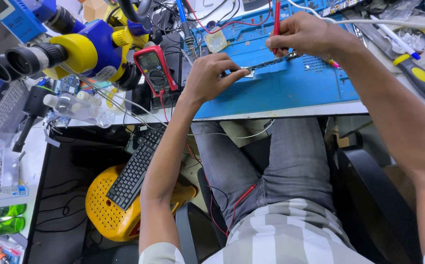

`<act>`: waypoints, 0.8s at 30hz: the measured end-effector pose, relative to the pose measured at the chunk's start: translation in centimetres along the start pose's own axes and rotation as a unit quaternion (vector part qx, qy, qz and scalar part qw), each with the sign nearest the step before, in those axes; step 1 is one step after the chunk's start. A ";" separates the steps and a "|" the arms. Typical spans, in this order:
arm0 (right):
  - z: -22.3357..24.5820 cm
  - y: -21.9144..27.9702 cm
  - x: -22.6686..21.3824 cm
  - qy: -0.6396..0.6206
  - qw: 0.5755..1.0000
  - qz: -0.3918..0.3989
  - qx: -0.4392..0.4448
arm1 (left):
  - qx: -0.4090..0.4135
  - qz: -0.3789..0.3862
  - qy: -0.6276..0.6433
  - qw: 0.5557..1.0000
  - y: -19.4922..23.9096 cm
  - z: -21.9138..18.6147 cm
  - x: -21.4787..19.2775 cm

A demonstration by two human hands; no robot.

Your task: The person works on a motherboard resting on their lap, using multimeter probes to test various points on the circuit board. They occasionally adjust the board's position and reach for a microscope on the cluttered workbench.

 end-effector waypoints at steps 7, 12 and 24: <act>-0.3 -0.1 0.0 -0.003 1.000 0.001 0.007 | -0.004 0.002 -0.005 1.000 0.0 0.0 0.0; 0.3 0.1 0.0 -0.005 1.000 -0.002 0.004 | -0.003 0.002 0.000 1.000 0.0 0.0 -0.1; 1.4 0.7 -0.1 0.036 0.999 -0.005 0.037 | -0.016 -0.004 0.001 1.000 -0.1 0.4 0.1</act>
Point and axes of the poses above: each hand's wrist, its own y-axis away from the middle knuckle, its own x-axis out of the palm, z = x × y, the point moved 10 cm from there along -y, towards the middle knuckle, and after that the axes turned 1 degree about x, right-handed, at the moved point
